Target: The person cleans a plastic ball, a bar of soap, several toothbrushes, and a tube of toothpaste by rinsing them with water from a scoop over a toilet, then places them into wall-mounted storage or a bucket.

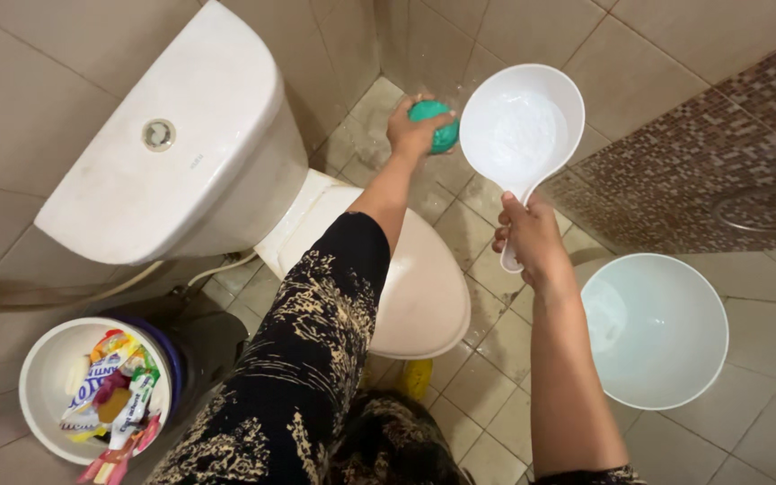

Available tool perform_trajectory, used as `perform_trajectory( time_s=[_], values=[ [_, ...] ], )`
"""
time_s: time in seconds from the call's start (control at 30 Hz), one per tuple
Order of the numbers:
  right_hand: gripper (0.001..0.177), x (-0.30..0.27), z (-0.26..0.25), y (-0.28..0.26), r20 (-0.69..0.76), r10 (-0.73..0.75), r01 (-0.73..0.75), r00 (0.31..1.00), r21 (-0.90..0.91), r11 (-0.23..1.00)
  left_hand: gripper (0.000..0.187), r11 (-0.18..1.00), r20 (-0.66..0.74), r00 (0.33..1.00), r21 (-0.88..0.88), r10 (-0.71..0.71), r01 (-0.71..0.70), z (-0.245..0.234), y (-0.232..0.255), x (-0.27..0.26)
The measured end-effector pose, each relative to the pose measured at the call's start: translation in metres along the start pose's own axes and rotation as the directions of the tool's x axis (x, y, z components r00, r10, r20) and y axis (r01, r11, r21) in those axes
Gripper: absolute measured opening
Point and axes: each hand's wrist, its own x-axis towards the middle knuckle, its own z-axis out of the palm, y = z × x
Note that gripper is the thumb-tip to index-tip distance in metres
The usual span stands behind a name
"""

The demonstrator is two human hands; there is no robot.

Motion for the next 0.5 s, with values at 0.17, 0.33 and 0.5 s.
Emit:
perform_trajectory(
  time_s=[0.17,0.33,0.5],
  values=[
    [0.025,-0.032,0.025,0.0,-0.048,-0.099,0.09,0.994,-0.159,0.983,0.025,0.949,-0.229,0.954,0.291,0.192,-0.121,-0.025,-0.055,0.033],
    [0.027,-0.042,0.048,0.005,-0.028,-0.214,0.19,0.976,-0.36,0.913,0.032,0.911,-0.136,0.971,0.393,0.196,-0.129,-0.031,-0.077,0.043],
    [0.04,-0.009,0.048,0.053,0.055,0.095,-0.095,0.994,-0.006,0.995,0.063,0.86,-0.101,0.967,0.487,0.232,-0.155,-0.076,-0.027,0.012]
  ],
)
